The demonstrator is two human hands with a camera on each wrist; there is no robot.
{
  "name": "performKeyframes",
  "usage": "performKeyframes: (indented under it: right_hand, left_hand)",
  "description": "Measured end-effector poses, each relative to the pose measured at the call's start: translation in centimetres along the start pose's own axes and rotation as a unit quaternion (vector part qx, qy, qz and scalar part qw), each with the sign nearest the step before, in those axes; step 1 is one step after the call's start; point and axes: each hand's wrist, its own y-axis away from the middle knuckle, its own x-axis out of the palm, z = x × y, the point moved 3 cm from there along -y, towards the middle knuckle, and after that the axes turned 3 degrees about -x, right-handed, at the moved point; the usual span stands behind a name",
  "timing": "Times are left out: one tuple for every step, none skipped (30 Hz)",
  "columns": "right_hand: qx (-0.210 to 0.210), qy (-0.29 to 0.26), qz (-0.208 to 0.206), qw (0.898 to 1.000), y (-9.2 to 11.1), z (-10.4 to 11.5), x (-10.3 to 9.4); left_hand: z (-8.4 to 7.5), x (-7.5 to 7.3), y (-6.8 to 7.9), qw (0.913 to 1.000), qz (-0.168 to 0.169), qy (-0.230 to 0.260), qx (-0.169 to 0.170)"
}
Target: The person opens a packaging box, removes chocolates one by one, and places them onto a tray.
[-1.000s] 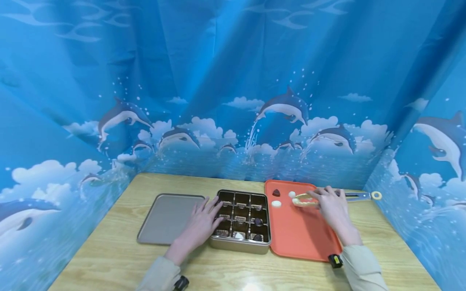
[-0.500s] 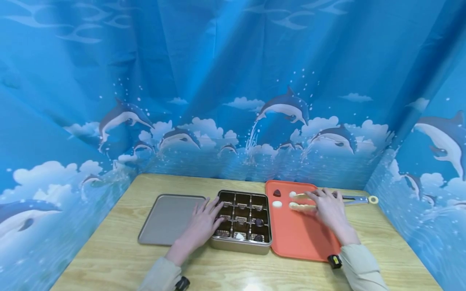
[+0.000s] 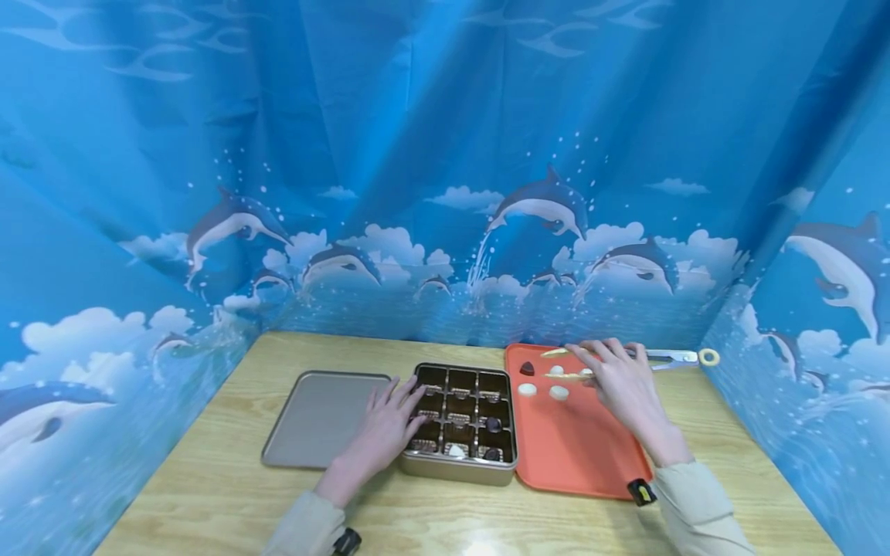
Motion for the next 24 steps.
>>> performKeyframes:
  right_hand:
    - [-0.007, 0.002, 0.003, 1.0, -0.3, 0.4, -0.3]
    - [-0.016, 0.005, 0.005, 1.0, -0.6, 0.8, -0.6]
    - [-0.027, 0.008, 0.006, 1.0, -0.9, 1.2, -0.9]
    - [-0.04, 0.011, 0.006, 0.999, -1.2, 1.6, -1.3]
    - [-0.054, 0.015, 0.006, 0.998, -1.5, 2.0, -1.6]
    - [-0.07, 0.017, 0.007, 0.997, -1.8, 2.4, -1.8]
    - [-0.086, 0.02, 0.007, 0.996, -2.1, 2.9, -2.1]
    - [-0.104, 0.024, 0.008, 0.994, -2.3, 3.3, -2.3]
    - [-0.123, 0.027, 0.008, 0.992, -2.6, 3.8, -2.4]
    - [-0.141, 0.028, 0.008, 0.99, -2.9, 4.3, -2.6]
    - [-0.16, 0.031, 0.01, 0.987, -3.2, 4.8, -2.7]
    - [-0.176, 0.033, 0.011, 0.984, -3.5, 5.3, -2.7]
    - [-0.192, 0.036, 0.011, 0.981, -3.7, 5.7, -2.8]
    - [-0.205, 0.04, 0.014, 0.978, -3.9, 6.2, -2.8]
    - [-0.216, 0.044, 0.016, 0.975, -4.1, 6.6, -2.8]
    - [-0.226, 0.049, 0.02, 0.973, -4.3, 7.1, -2.8]
    - [-0.233, 0.056, 0.026, 0.97, -4.5, 7.4, -2.8]
    - [-0.24, 0.063, 0.031, 0.968, -4.7, 7.8, -2.7]
    - [-0.246, 0.071, 0.038, 0.966, -4.9, 8.2, -2.7]
    - [-0.252, 0.079, 0.046, 0.963, -5.0, 8.5, -2.6]
    - [-0.258, 0.088, 0.053, 0.961, -5.1, 8.8, -2.6]
    - [-0.265, 0.095, 0.059, 0.958, -5.3, 9.2, -2.4]
    - [-0.271, 0.103, 0.064, 0.955, -5.4, 9.5, -2.3]
    - [-0.277, 0.109, 0.07, 0.952, -5.5, 9.8, -2.2]
  left_hand:
    - [0.0, 0.0, 0.0, 1.0, 0.0, -0.001, 0.001]
    - [0.0, 0.0, 0.0, 1.0, -0.001, -0.001, 0.001]
    - [0.0, 0.0, 0.0, 1.0, -0.001, -0.001, 0.002]
    - [0.0, 0.0, 0.0, 1.0, -0.002, -0.003, 0.002]
    - [0.0, 0.0, 0.0, 1.0, -0.002, -0.004, 0.003]
    - [0.1, 0.0, 0.0, 1.0, -0.003, -0.004, 0.004]
    - [0.1, 0.0, 0.1, 1.0, -0.003, -0.005, 0.004]
    - [0.1, 0.1, 0.1, 1.0, -0.004, -0.006, 0.005]
    - [0.1, 0.1, 0.1, 0.9999, -0.004, -0.008, 0.006]
    - [0.1, 0.1, 0.1, 0.9999, -0.005, -0.009, 0.006]
    - [0.1, 0.1, 0.1, 0.9999, -0.005, -0.009, 0.006]
    - [0.1, 0.2, 0.1, 0.9999, -0.006, -0.009, 0.007]
    - [0.1, 0.2, 0.1, 0.9999, -0.006, -0.009, 0.007]
    - [0.2, 0.2, 0.1, 0.9999, -0.007, -0.008, 0.007]
    - [0.2, 0.2, 0.0, 0.9999, -0.007, -0.009, 0.006]
    - [0.2, 0.3, 0.0, 0.9999, -0.007, -0.008, 0.006]
    - [0.2, 0.3, 0.0, 0.9999, -0.007, -0.008, 0.006]
    - [0.2, 0.3, 0.0, 0.9999, -0.006, -0.007, 0.006]
    - [0.2, 0.3, 0.0, 0.9999, -0.006, -0.007, 0.005]
    - [0.3, 0.3, 0.0, 0.9999, -0.006, -0.007, 0.005]
    - [0.3, 0.3, 0.0, 1.0, -0.005, -0.006, 0.005]
    - [0.2, 0.3, 0.0, 1.0, -0.005, -0.006, 0.005]
    - [0.2, 0.3, 0.0, 1.0, -0.005, -0.006, 0.005]
    - [0.2, 0.3, 0.0, 1.0, -0.005, -0.006, 0.006]
